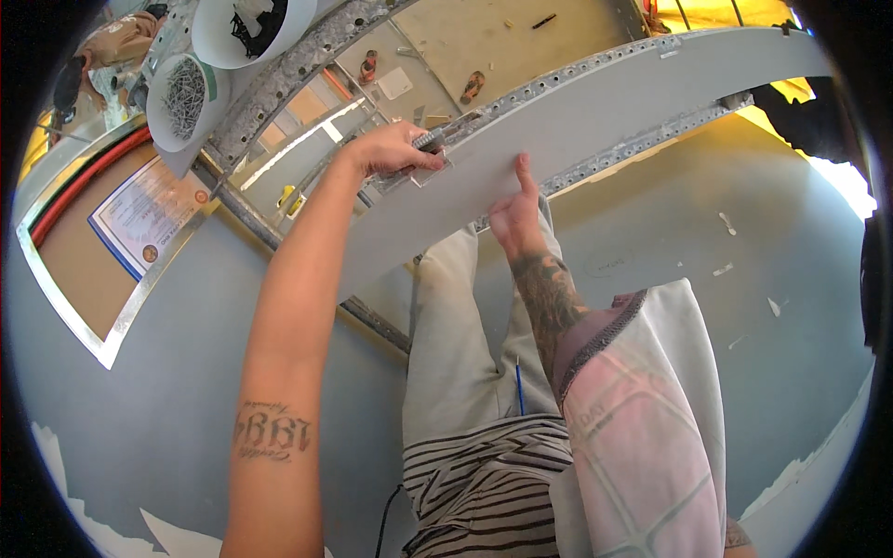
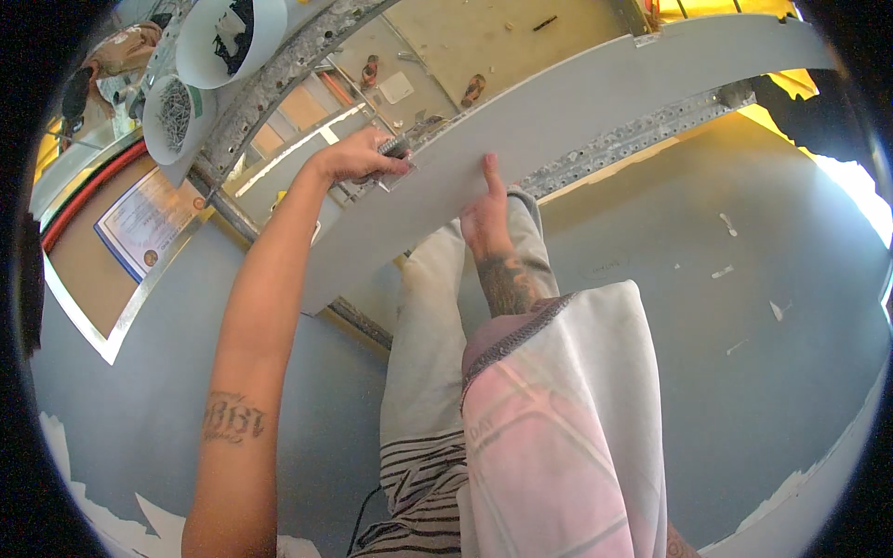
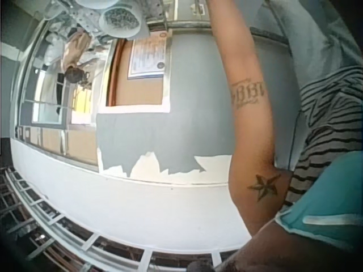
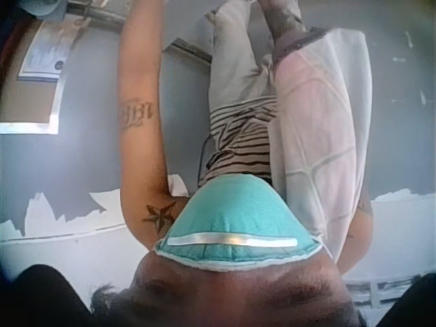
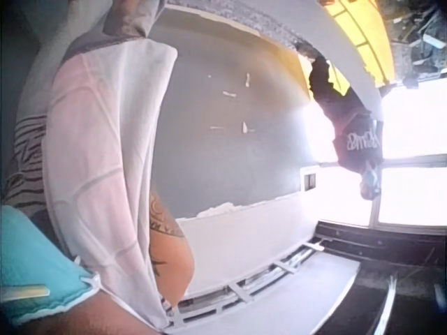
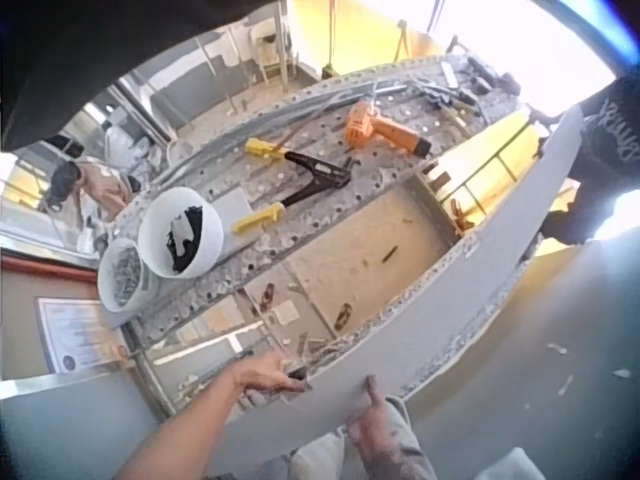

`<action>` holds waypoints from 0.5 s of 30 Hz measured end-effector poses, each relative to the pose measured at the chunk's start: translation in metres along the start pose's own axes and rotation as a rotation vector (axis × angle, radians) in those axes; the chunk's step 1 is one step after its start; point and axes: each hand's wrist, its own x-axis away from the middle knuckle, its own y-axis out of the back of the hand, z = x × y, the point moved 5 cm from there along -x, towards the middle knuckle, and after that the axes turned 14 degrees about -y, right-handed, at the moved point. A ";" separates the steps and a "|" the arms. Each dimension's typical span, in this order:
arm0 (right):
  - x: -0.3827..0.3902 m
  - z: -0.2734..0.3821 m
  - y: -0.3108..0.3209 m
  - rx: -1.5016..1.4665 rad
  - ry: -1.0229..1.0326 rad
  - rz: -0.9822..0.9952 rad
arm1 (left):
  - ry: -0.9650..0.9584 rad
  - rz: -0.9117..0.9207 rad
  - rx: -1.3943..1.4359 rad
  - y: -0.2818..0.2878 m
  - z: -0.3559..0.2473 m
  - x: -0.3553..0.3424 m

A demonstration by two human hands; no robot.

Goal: The person measures a long white board with a tape measure, marks it with a pencil, and uses a utility knife to cut several notches into the edge of the board while another person assists by holding the material.

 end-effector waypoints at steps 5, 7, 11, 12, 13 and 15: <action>0.000 -0.003 0.012 -0.001 -0.006 -0.006 | 0.098 -0.043 0.263 -0.012 0.013 0.003; -0.001 -0.001 0.017 0.003 -0.007 -0.021 | 0.071 -0.011 0.282 -0.017 0.010 -0.004; 0.001 -0.003 0.014 -0.002 -0.026 -0.009 | 0.135 0.050 0.231 -0.016 0.021 -0.004; 0.002 -0.002 0.017 0.001 -0.029 -0.024 | 0.134 0.054 0.235 -0.019 0.018 -0.006; 0.002 -0.001 0.020 0.002 -0.028 -0.028 | 0.133 0.050 0.199 -0.021 0.016 -0.007; -0.001 0.001 0.022 -0.016 -0.011 -0.014 | 0.133 0.043 0.160 -0.029 0.020 -0.010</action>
